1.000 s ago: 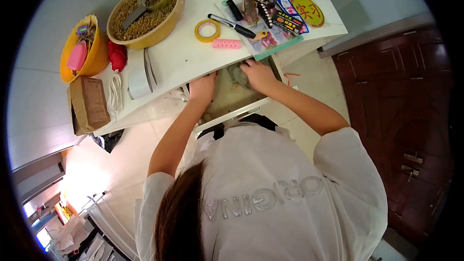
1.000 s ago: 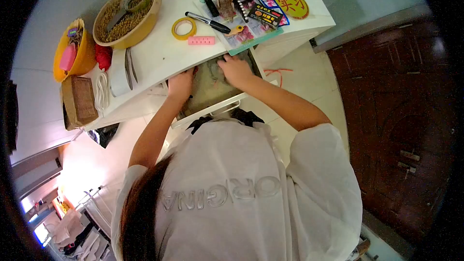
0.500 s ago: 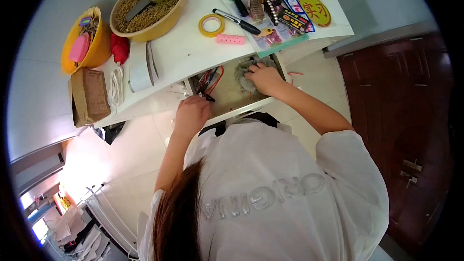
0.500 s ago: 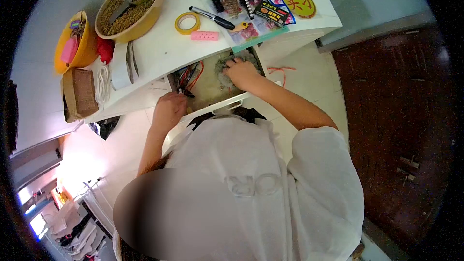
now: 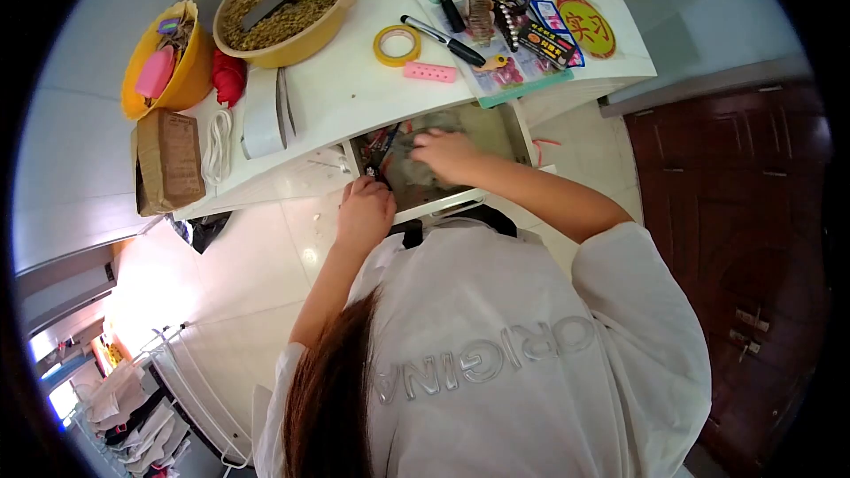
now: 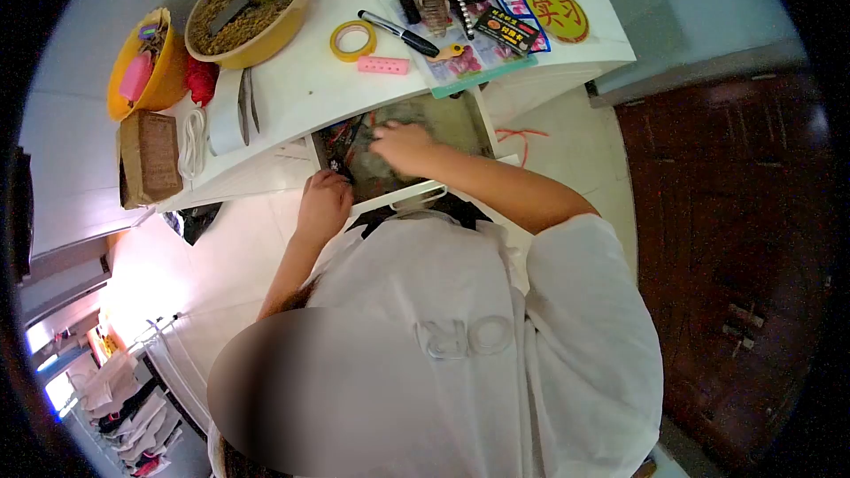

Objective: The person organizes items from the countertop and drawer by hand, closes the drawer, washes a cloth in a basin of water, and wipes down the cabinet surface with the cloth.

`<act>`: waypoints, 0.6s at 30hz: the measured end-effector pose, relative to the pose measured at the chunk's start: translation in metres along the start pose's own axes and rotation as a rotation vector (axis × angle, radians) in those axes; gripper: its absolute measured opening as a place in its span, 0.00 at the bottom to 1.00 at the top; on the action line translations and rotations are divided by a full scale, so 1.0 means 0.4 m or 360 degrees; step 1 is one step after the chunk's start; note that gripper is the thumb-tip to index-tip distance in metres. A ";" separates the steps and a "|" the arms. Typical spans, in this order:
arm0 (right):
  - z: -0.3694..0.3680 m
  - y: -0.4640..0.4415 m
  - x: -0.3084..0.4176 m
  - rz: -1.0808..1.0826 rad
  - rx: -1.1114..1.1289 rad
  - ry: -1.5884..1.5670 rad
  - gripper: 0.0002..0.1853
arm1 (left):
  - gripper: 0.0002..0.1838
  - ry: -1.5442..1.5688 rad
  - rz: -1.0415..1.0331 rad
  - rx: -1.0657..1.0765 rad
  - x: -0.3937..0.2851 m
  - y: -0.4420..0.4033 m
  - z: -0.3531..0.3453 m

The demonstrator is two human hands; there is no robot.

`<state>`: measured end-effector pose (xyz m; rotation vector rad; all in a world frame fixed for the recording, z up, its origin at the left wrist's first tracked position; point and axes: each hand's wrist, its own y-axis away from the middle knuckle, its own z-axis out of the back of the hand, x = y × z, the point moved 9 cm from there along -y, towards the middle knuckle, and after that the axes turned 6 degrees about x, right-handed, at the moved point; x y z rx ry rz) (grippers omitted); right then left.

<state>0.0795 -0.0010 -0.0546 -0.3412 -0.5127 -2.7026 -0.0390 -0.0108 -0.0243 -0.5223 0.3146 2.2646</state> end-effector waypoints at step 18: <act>0.087 0.107 -0.044 -0.0010 -0.0556 -0.0685 0.27 | 0.27 0.0795 0.0242 0.0239 -0.043 -0.118 -0.030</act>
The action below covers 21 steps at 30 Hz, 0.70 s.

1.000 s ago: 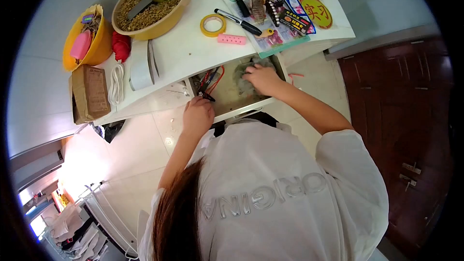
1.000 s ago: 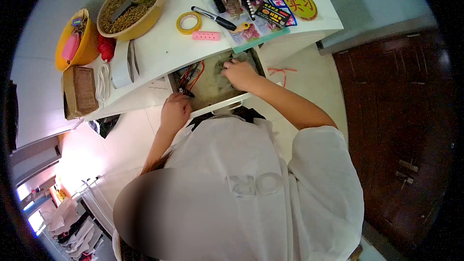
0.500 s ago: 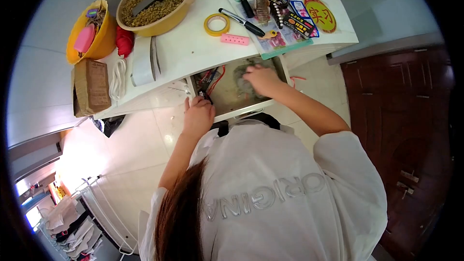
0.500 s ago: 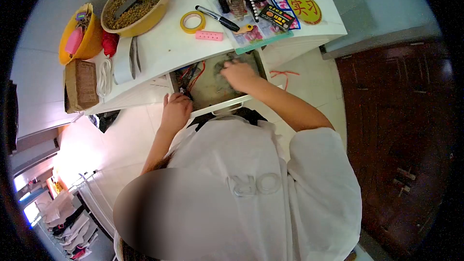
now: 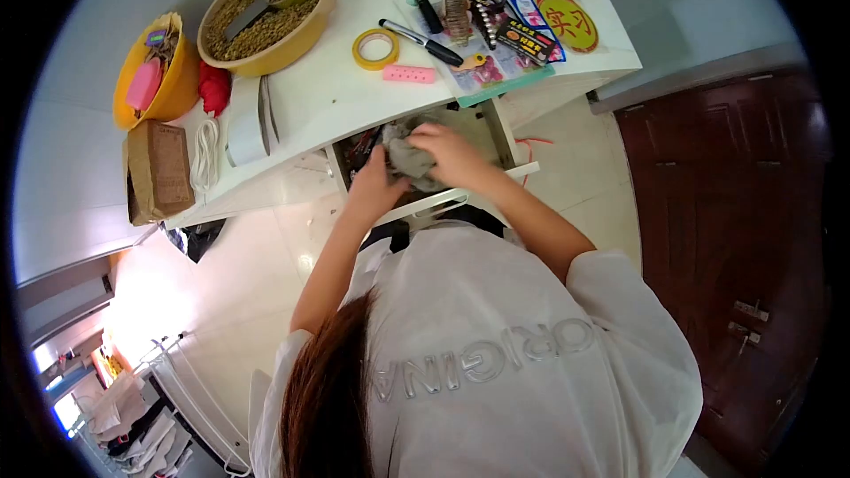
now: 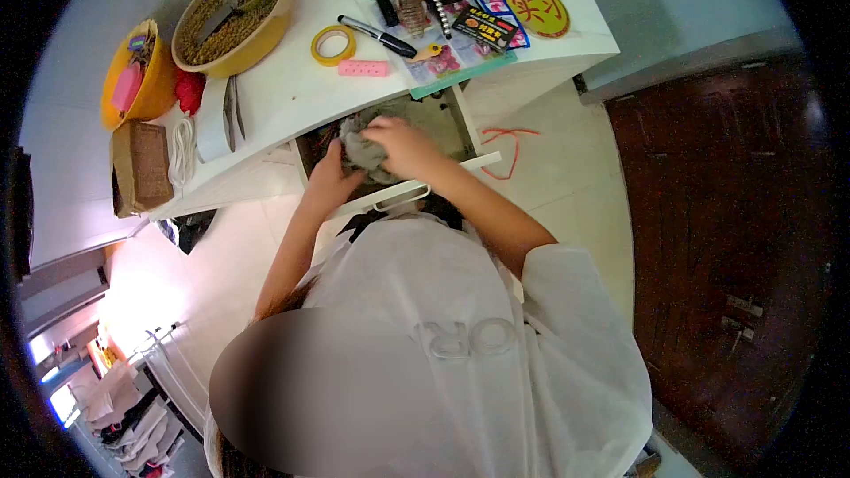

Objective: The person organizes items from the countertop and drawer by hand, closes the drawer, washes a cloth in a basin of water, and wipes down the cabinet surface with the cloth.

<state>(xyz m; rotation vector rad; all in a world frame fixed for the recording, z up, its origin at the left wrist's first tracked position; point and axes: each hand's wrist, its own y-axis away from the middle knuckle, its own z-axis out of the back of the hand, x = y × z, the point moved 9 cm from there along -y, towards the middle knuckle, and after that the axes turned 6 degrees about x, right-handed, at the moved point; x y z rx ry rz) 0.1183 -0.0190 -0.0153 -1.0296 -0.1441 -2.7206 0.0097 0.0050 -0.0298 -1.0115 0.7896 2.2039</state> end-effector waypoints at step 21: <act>0.204 0.141 0.018 -0.0232 -0.0208 0.0231 0.30 | 0.11 -0.0511 -0.0304 0.0706 -0.036 -0.011 -0.073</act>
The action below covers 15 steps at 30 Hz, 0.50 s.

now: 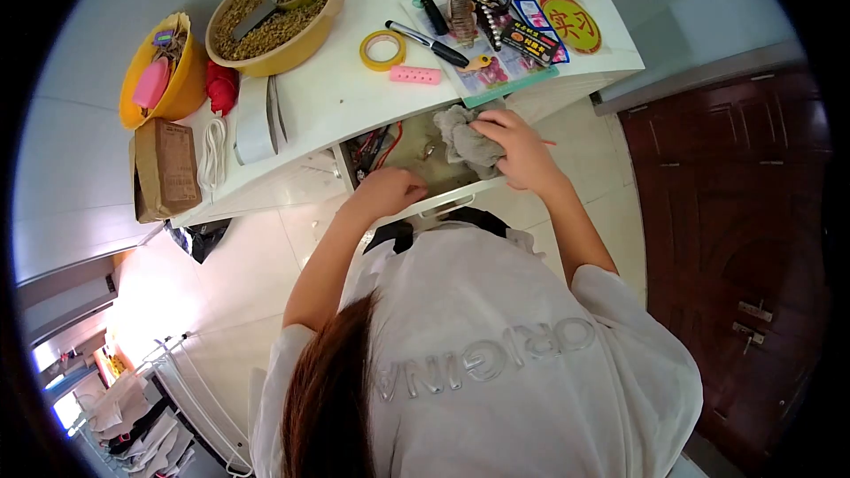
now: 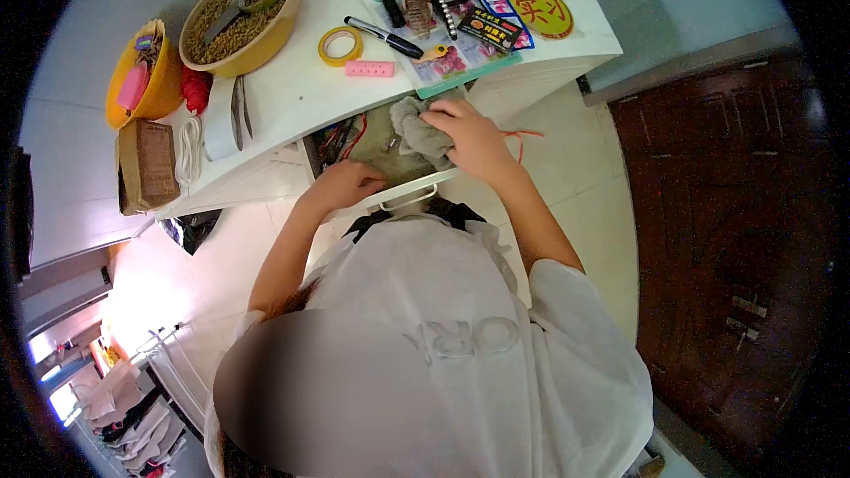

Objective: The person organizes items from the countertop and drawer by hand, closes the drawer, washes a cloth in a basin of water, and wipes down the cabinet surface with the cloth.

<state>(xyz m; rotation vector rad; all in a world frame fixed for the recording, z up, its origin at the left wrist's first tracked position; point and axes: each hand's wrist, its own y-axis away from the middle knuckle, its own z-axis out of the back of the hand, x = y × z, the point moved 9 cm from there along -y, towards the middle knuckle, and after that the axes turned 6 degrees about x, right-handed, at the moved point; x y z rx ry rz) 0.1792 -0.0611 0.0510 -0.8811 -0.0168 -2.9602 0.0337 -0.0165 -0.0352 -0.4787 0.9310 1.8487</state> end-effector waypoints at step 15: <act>-0.102 -0.023 -0.091 0.0025 0.0137 -0.0399 0.26 | 0.22 -0.0418 0.0044 -0.0339 0.075 -0.163 0.070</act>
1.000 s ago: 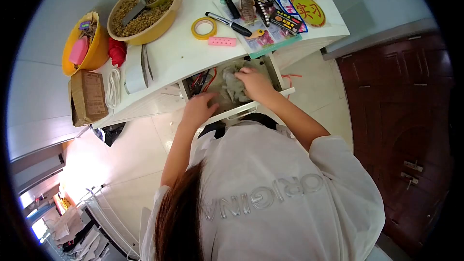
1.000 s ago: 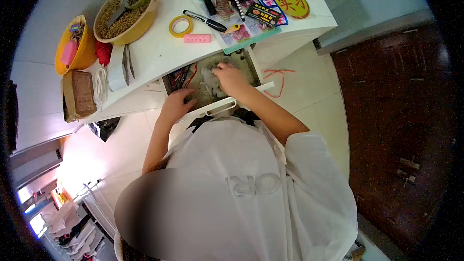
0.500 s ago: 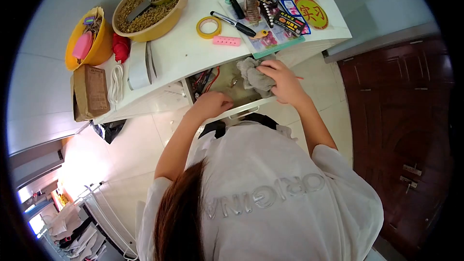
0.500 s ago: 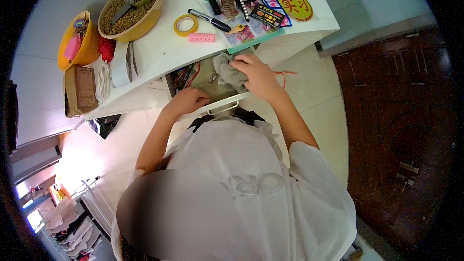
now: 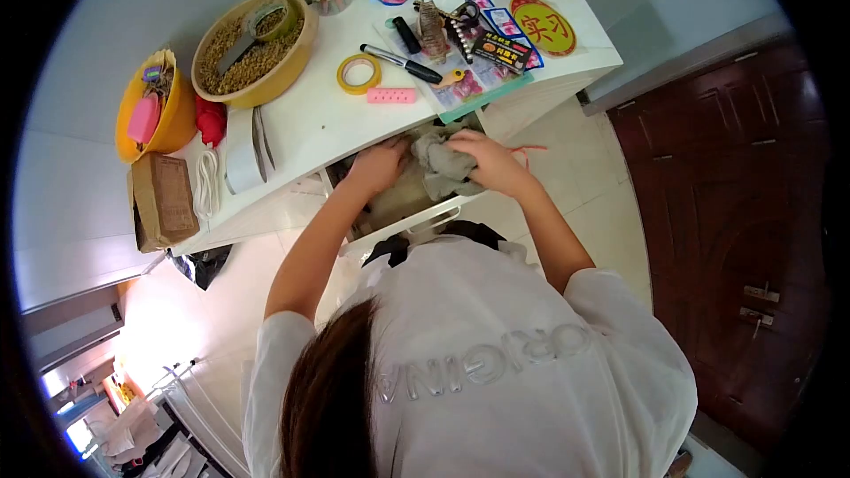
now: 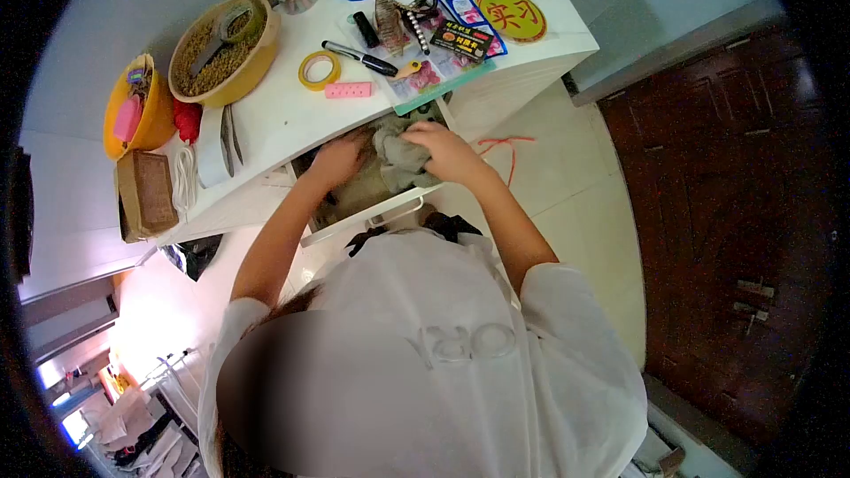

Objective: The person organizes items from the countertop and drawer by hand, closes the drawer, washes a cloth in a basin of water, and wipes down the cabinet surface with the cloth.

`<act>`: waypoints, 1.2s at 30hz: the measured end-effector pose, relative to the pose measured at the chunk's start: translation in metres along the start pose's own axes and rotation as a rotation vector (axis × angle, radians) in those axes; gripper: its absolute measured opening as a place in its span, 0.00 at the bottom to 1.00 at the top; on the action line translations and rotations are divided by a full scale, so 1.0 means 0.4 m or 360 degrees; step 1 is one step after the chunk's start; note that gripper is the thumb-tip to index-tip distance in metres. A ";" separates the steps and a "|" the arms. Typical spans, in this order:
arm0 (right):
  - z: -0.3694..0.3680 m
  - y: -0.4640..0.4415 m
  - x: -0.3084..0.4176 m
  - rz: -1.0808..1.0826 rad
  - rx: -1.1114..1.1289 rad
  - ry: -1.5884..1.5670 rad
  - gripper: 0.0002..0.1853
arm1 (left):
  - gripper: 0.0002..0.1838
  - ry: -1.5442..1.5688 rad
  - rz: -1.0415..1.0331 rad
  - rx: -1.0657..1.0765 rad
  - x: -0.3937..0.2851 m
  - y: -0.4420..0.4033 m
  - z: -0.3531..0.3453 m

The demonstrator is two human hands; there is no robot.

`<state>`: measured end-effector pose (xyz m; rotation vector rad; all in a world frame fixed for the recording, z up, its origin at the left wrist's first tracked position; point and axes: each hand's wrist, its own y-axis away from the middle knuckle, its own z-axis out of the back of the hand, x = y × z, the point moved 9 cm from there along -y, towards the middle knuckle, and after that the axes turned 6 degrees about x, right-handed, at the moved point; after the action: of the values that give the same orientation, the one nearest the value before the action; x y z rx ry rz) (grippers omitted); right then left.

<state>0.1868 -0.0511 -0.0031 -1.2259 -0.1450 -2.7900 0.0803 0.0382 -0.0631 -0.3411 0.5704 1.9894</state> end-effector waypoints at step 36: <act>-0.132 -0.135 0.212 0.0277 0.0554 0.0108 0.25 | 0.25 0.0731 -0.0027 -0.0822 -0.001 0.321 0.144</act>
<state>0.0847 -0.0080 0.0211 -1.0063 -0.4717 -2.5154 -0.0332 0.0182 0.0178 -1.1348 0.3178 2.0286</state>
